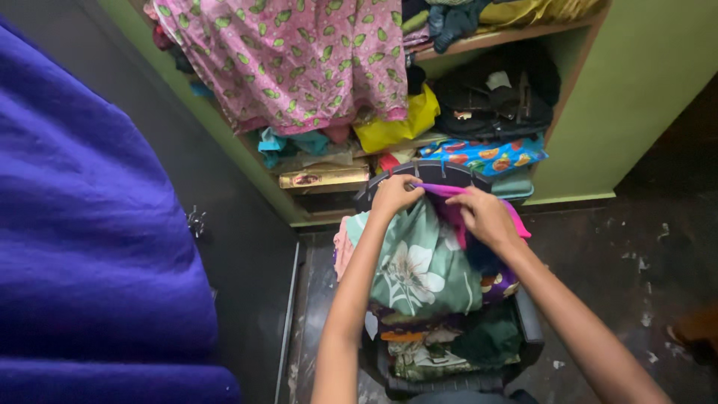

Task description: The person folds a pink dress, a floral garment, and a multicolored cloth by hand, placing them onto a stack on a chair.

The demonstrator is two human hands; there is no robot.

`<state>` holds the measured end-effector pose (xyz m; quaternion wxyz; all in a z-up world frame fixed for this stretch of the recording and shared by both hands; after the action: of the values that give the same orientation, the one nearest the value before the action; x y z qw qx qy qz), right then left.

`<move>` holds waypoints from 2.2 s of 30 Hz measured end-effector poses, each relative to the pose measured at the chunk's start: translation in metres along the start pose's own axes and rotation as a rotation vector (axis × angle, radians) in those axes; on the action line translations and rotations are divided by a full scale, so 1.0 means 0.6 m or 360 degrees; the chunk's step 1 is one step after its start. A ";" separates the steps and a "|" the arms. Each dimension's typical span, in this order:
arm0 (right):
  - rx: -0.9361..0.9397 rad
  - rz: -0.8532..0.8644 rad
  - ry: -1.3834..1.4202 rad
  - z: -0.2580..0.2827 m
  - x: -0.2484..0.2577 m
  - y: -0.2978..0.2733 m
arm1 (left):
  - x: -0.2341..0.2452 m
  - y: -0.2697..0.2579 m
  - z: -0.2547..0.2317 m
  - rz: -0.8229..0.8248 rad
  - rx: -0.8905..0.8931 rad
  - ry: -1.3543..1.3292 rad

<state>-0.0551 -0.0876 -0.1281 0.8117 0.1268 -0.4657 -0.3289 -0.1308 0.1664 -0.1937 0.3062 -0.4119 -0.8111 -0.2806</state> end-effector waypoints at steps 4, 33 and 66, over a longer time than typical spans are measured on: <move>0.0126 -0.0116 -0.0141 -0.021 0.014 0.041 | 0.025 -0.003 -0.049 -0.0140 0.0063 0.0631; 0.0480 -0.0405 0.0101 0.003 0.209 0.302 | 0.332 0.130 -0.287 -0.1144 -0.0587 0.0328; 0.0020 0.0085 0.0132 -0.045 -0.149 -0.308 | -0.049 -0.568 -0.075 -0.0981 0.0177 0.0165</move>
<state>-0.1408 -0.1709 -0.2972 0.8379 0.1329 -0.4370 -0.2988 -0.3914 -0.0514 -0.2548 0.2696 -0.1144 -0.8951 -0.3361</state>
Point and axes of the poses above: each hand's wrist, its own y-axis towards the middle knuckle, its own x-axis out of the back of the hand, z = x × y, the point moved 1 cm from there along y, towards the middle knuckle, and after that the axes turned 4 degrees about -y, right-handed, at the moved point
